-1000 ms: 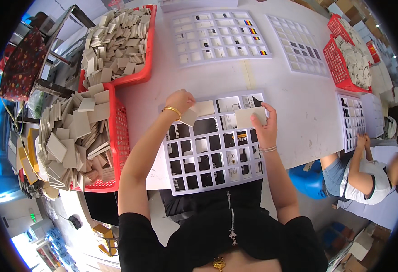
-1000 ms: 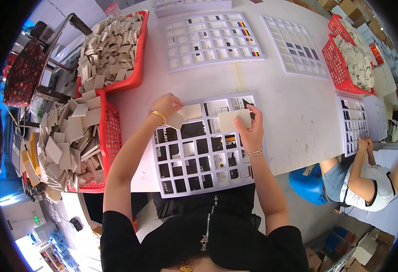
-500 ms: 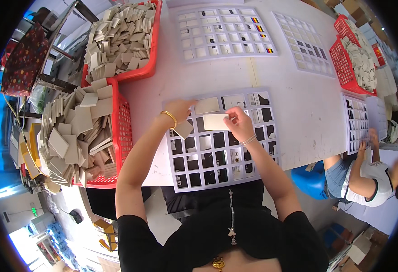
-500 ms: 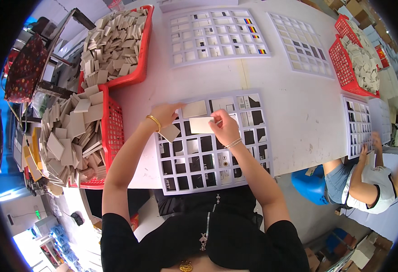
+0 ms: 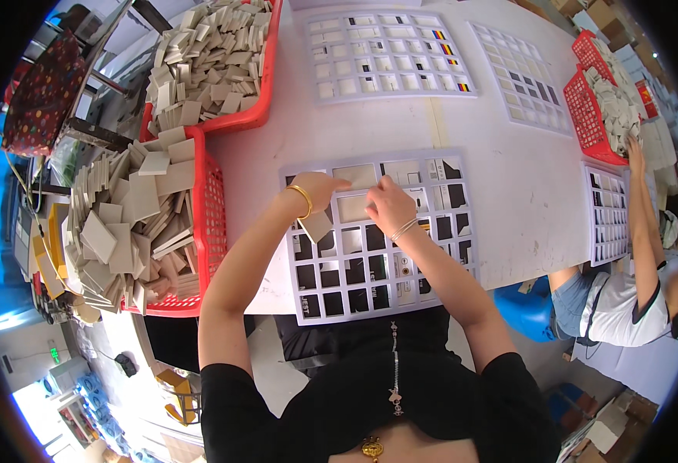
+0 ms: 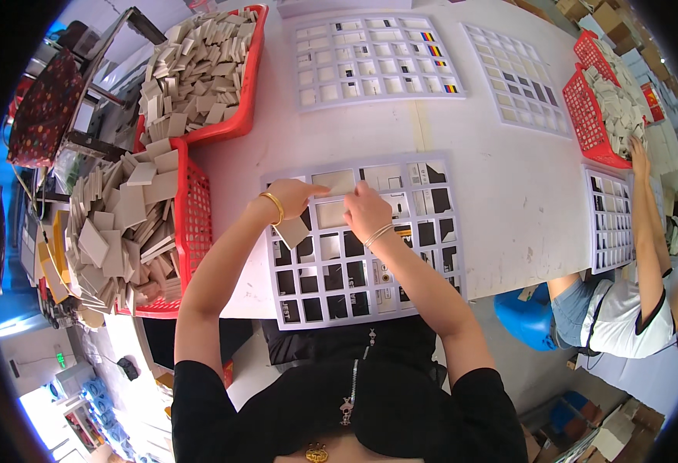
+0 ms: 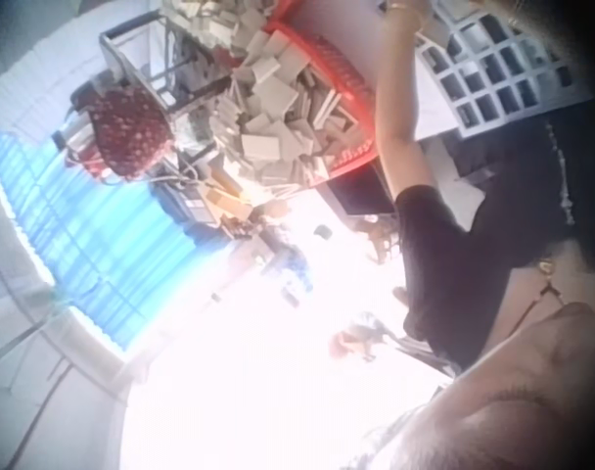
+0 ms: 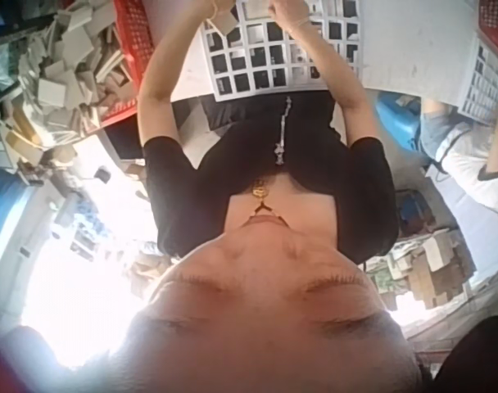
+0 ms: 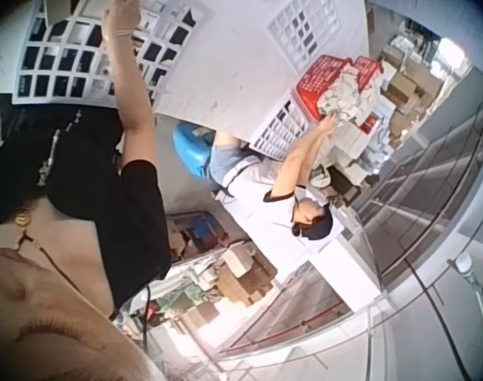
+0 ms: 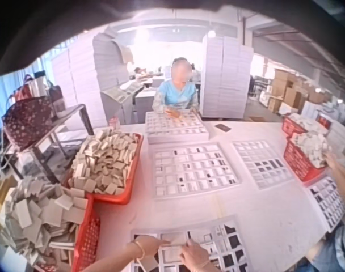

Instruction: The person sorts small, rectangular ceramic tiles from red baskets into white grid trays. They pick up tiles one by one, inspect them, and place them into specific compartments within the trays. The person occasionally moves completed trays aside to make room for new ones.

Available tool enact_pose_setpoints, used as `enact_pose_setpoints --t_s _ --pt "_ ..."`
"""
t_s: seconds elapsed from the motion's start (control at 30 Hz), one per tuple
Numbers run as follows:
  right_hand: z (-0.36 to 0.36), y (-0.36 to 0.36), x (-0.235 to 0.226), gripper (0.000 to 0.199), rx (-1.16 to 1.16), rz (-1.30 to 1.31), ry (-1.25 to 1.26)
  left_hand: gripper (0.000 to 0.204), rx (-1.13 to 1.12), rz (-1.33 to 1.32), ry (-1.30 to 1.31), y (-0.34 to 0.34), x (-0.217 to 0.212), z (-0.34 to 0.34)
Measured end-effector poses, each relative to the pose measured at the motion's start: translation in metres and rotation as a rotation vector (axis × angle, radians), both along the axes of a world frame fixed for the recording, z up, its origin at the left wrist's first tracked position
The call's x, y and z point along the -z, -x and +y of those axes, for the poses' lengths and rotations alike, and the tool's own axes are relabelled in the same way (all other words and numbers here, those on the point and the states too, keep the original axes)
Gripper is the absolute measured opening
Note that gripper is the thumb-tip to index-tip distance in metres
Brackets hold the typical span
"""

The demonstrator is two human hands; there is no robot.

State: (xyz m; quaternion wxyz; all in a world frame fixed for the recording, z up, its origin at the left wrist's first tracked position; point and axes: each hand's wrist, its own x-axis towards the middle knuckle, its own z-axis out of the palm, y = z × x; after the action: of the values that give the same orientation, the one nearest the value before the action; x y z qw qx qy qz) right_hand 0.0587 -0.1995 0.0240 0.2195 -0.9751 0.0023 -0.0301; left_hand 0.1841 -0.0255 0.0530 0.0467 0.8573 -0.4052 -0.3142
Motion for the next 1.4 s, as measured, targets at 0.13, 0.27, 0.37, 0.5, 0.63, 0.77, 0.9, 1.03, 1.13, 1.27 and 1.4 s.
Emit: enact_pose_setpoints --t_s 0.13,0.27,0.37,0.5,0.63,0.77,0.9,1.03,1.13,1.27,1.4 --pt "-0.003 -0.006 -0.014 0.041 -0.085 -0.24 0.184 0.051 0.007 -0.001 -0.016 0.002 -0.002 -0.002" --pt "-0.008 -0.006 0.001 0.041 -0.201 -0.09 0.308 0.048 -0.002 0.005 0.021 0.002 0.001 -0.001" --pt "-0.002 -0.015 -0.013 0.039 -0.216 0.097 0.343 0.04 -0.041 -0.132 0.052 0.01 -0.011 0.001" --pt "-0.002 -0.016 -0.013 0.039 -0.193 0.152 0.297 0.031 -0.196 -0.454 0.351 0.024 -0.072 0.026" --pt "-0.007 -0.01 -0.006 0.04 -0.183 0.078 0.273 0.017 -0.607 -0.997 0.263 0.007 -0.123 0.123" --pt "0.0 -0.01 -0.006 0.04 -0.199 0.049 0.281 0.011 -0.73 -1.187 0.493 0.017 -0.169 0.216" --pt "-0.001 -0.012 -0.005 0.039 -0.205 0.039 0.28 0.011 -0.458 -1.242 0.336 0.018 -0.176 0.235" --pt "-0.006 -0.017 -0.006 0.038 -0.21 0.093 0.296 0.011 -0.327 -1.175 0.465 -0.014 -0.176 0.184" --pt "-0.006 -0.018 -0.014 0.038 -0.197 0.143 0.311 0.017 -0.416 -0.865 0.336 -0.057 -0.171 0.119" --pt "0.0 -0.016 -0.016 0.04 -0.193 0.134 0.283 0.031 -0.502 -0.707 0.096 -0.152 -0.121 0.078" --pt "0.004 -0.015 -0.016 0.042 -0.188 0.152 0.266 0.044 -0.576 -0.718 -0.063 -0.213 -0.062 0.066"
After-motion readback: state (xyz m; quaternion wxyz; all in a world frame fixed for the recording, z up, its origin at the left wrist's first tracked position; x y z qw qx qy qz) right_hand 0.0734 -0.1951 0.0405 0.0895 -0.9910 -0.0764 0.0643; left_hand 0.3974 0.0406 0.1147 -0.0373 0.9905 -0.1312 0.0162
